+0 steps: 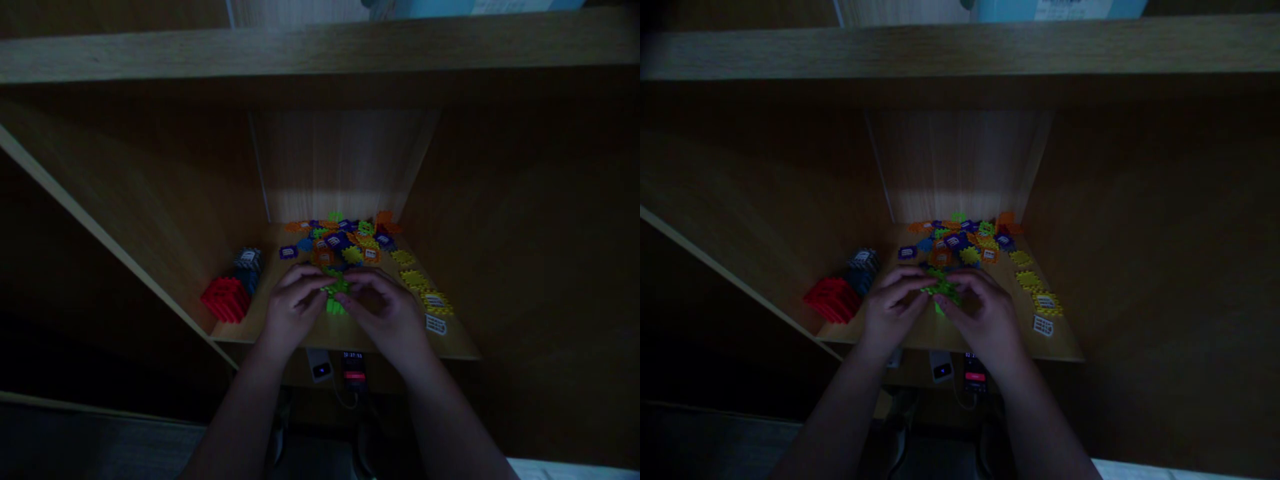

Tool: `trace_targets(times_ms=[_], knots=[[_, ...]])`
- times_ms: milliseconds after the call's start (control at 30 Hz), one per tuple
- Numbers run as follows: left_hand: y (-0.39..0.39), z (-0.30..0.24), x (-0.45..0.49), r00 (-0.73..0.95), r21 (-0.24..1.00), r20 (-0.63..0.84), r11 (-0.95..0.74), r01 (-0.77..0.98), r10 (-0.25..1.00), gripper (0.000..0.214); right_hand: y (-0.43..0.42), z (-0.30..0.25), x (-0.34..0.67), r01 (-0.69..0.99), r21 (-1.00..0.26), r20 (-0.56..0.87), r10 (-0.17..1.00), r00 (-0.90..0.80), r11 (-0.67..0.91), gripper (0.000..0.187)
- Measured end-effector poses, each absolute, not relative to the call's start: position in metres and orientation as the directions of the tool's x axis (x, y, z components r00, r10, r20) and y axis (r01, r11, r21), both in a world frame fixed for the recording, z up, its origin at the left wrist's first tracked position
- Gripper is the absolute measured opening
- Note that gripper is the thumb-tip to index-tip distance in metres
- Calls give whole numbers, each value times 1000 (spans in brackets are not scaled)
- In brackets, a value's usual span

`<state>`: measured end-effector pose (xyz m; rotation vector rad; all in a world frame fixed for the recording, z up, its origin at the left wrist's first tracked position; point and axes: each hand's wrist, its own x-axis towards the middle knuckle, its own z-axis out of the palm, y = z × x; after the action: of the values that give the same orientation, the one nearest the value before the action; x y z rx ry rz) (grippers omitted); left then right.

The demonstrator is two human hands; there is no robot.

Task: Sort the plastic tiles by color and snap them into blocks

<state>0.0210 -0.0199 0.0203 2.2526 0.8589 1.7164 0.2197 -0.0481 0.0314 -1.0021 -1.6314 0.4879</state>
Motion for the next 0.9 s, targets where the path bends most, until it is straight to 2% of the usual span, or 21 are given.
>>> trace_targets(times_ms=[200, 333, 400, 533, 600, 900], knots=[[-21, 20, 23, 120, 549, 788, -778, 306, 604, 35, -38, 20, 243, 385, -787, 519, 855, -9, 482, 29], [-15, 13, 21, 83, 684, 689, -684, 254, 720, 34, -32, 13, 258, 429, -787, 485, 874, -14, 444, 33], [-12, 10, 19, 125, 751, 619, -630, 197, 776, 37, -30, 11, 262, 433, -782, 477, 878, -49, 449, 34], [-10, 8, 18, 283, 819, 504, -556, 142, 816, 70, -27, 7, 264, 419, -768, 474, 870, -138, 485, 34], [-10, 8, 18, 325, 834, 470, -533, 139, 820, 80, -26, 5, 263, 410, -767, 474, 866, -158, 494, 35], [-6, 5, 15, 380, 885, 388, -454, 100, 840, 77, -26, 6, 260, 425, -762, 465, 869, -167, 489, 34]])
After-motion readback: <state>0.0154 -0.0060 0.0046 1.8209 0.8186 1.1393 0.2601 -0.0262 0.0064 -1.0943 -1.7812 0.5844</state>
